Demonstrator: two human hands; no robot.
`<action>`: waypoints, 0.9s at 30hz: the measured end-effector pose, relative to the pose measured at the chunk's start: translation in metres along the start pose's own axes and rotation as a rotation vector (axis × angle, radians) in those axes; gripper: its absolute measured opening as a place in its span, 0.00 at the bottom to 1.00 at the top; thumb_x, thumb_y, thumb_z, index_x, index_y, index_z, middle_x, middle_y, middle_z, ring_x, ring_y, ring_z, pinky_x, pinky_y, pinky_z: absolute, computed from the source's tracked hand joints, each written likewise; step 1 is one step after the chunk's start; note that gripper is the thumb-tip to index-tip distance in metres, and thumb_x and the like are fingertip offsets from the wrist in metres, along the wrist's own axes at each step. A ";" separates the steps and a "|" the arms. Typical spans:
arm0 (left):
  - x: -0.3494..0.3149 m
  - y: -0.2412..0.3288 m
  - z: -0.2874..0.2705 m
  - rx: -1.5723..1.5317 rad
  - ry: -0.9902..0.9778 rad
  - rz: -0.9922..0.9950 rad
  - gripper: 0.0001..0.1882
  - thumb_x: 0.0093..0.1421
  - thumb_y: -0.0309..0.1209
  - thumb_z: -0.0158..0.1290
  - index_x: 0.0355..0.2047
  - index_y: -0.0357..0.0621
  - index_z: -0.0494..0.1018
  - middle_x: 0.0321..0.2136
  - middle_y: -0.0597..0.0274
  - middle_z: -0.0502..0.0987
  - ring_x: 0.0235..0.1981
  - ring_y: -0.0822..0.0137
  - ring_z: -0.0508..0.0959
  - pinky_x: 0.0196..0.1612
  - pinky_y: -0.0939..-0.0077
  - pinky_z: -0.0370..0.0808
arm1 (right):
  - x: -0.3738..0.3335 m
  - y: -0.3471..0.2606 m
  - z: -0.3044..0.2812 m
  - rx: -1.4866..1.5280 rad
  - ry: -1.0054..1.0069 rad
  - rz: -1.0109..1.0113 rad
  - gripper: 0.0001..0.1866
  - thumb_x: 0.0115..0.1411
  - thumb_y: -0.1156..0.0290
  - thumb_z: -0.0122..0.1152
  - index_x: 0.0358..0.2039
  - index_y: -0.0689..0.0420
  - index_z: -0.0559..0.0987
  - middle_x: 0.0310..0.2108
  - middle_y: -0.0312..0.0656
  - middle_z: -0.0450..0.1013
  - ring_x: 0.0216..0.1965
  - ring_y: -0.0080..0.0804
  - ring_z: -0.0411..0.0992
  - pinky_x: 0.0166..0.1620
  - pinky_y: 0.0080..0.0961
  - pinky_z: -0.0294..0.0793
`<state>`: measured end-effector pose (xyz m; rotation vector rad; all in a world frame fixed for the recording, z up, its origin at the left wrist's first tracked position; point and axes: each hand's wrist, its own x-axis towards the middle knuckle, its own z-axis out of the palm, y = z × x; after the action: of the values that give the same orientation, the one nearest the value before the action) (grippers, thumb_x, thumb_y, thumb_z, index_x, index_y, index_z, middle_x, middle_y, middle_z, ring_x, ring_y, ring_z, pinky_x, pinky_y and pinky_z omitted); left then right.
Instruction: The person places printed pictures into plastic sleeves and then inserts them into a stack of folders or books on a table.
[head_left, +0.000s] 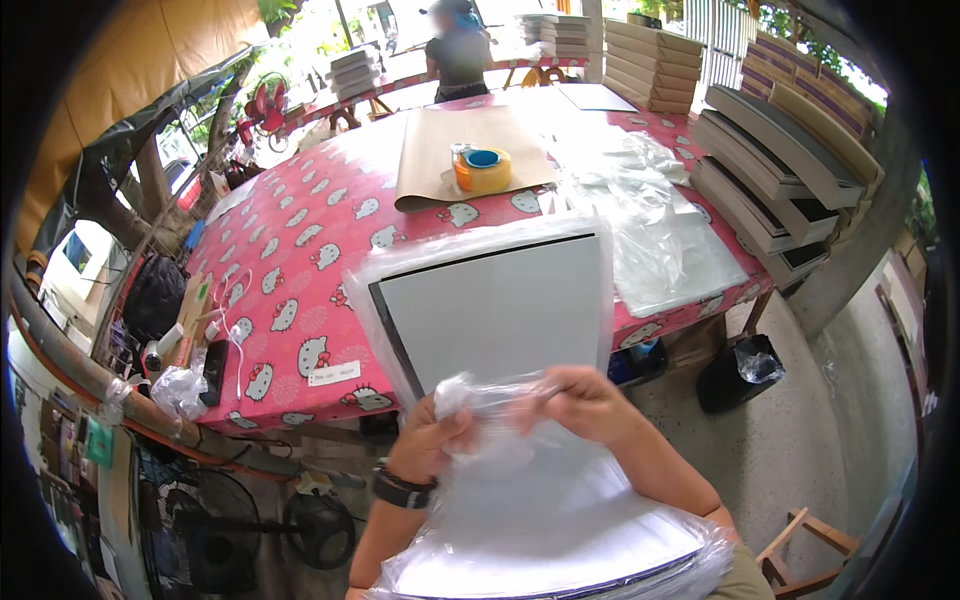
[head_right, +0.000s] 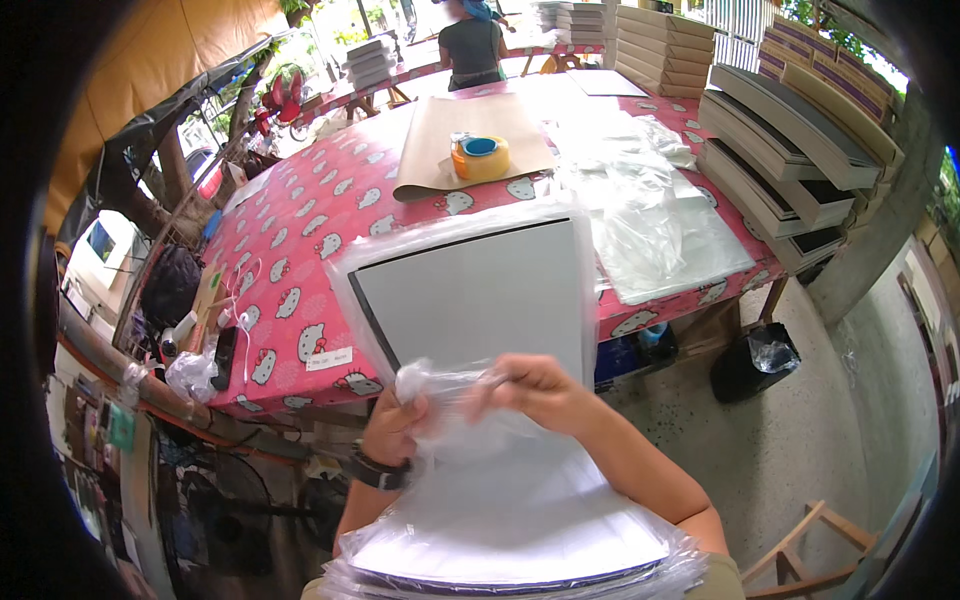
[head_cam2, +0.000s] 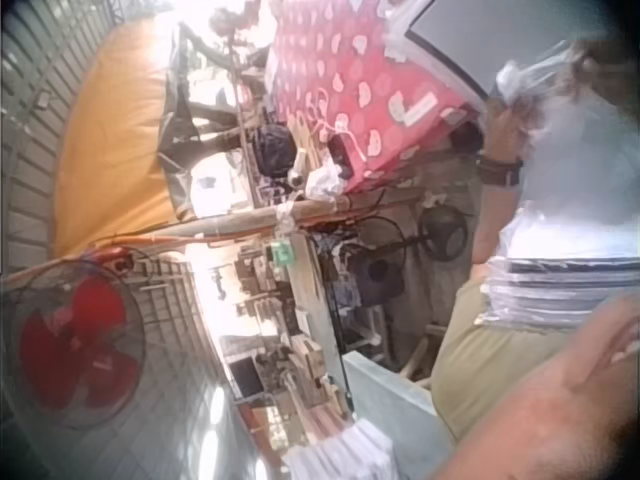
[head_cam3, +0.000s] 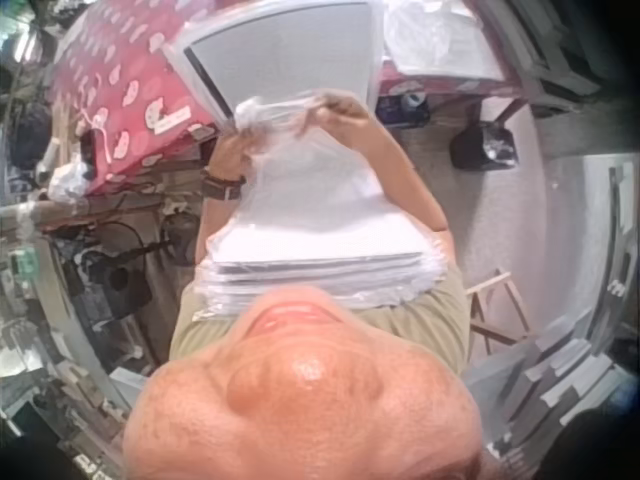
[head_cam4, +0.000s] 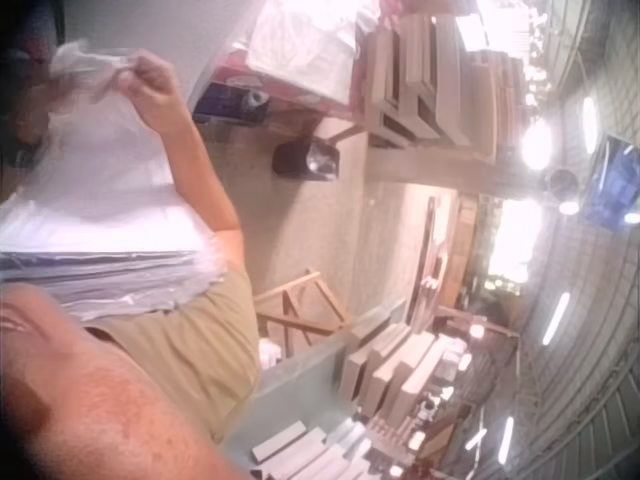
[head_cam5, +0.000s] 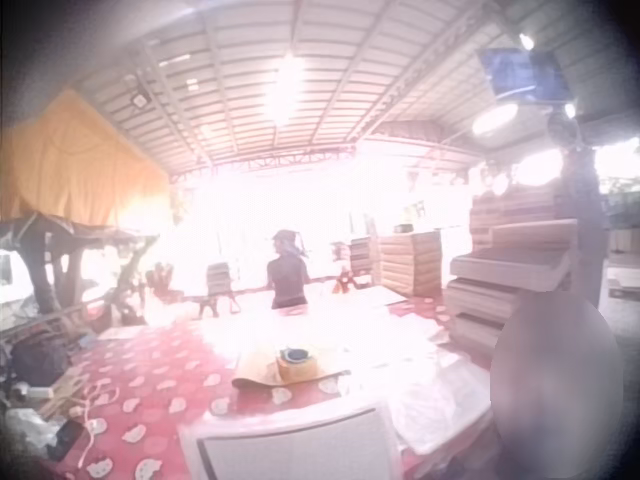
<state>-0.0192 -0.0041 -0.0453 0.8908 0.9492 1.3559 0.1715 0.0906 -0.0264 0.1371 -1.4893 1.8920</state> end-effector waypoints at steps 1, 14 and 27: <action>-0.002 0.005 -0.012 0.127 0.019 -0.081 0.09 0.54 0.34 0.51 0.30 0.42 0.69 0.20 0.70 0.67 0.24 0.77 0.67 0.29 0.83 0.64 | -0.005 -0.007 -0.006 0.300 0.027 0.029 0.07 0.59 0.67 0.47 0.34 0.55 0.71 0.22 0.40 0.67 0.25 0.35 0.68 0.34 0.32 0.69; -0.043 0.029 -0.037 0.482 0.528 0.425 0.15 0.50 0.35 0.56 0.33 0.40 0.67 0.22 0.66 0.69 0.16 0.78 0.66 0.19 0.85 0.64 | 0.034 -0.043 0.032 -0.772 0.024 0.125 0.05 0.54 0.79 0.48 0.30 0.57 0.73 0.24 0.39 0.74 0.15 0.11 0.59 0.16 0.09 0.56; -0.044 0.063 0.008 -1.054 -0.032 0.325 0.22 0.59 0.53 0.34 0.34 0.51 0.69 0.12 0.71 0.68 0.14 0.77 0.68 0.24 0.73 0.69 | 0.000 -0.030 -0.003 0.138 -0.932 0.210 0.13 0.47 0.67 0.63 0.30 0.63 0.75 0.29 0.44 0.73 0.31 0.34 0.71 0.34 0.28 0.68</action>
<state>-0.0350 -0.0461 0.0179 0.2359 -0.0287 1.8135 0.1898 0.0957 -0.0034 1.0848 -1.9977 2.2258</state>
